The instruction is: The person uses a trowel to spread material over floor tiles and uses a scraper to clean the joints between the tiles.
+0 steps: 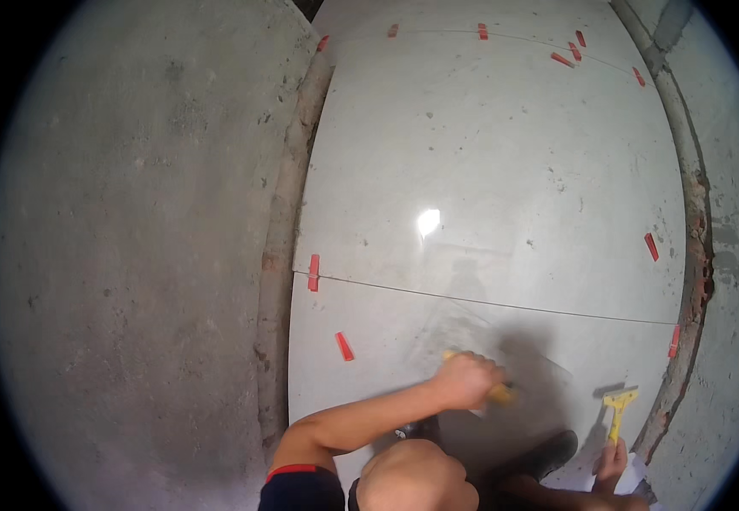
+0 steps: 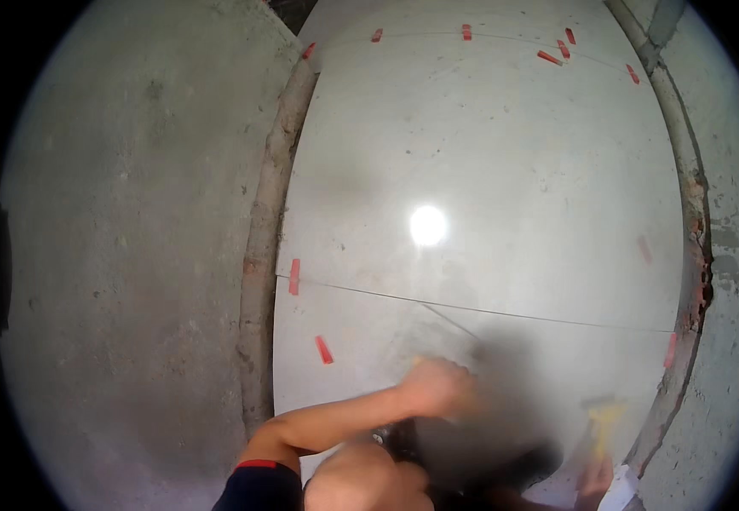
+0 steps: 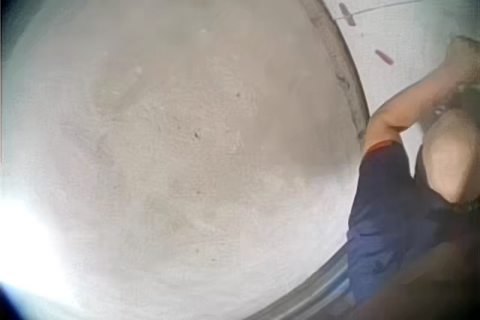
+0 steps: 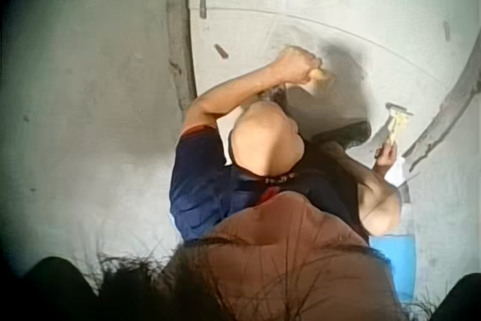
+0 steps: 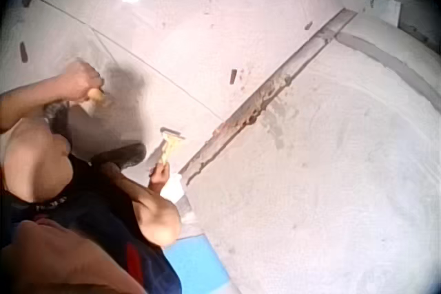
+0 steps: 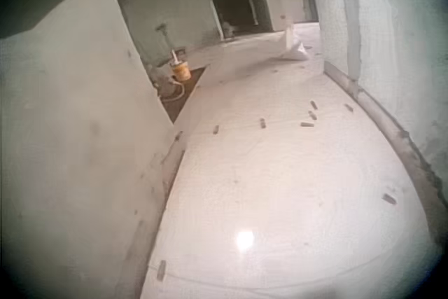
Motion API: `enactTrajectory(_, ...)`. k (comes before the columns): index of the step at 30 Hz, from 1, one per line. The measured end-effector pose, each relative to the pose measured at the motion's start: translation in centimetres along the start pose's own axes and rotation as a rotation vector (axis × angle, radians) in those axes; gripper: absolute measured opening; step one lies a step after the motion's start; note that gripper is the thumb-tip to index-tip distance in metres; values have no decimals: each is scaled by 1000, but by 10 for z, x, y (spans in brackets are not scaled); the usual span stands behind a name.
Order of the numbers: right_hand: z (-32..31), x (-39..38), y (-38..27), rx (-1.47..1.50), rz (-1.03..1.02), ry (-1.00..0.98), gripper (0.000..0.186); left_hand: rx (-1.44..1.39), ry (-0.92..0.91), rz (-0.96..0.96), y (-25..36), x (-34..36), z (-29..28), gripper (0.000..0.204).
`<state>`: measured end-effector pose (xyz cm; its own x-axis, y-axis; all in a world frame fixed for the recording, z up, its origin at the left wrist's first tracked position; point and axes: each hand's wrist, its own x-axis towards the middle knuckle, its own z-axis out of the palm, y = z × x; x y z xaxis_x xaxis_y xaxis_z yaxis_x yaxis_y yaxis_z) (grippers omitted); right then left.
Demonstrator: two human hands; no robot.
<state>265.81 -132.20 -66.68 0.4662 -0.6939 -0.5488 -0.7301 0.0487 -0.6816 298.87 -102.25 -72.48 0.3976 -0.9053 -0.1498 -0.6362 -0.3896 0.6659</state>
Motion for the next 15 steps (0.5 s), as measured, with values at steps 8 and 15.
enactTrajectory(8, -10, 27, -24, -530, 42, 36, 47, 47, -123, -96, -51, 16, -1, 28)
enactTrajectory(15, -25, 60, 7, 106, 315, -27, 29, 169, 255, -384, -186, -75, -82, 13)
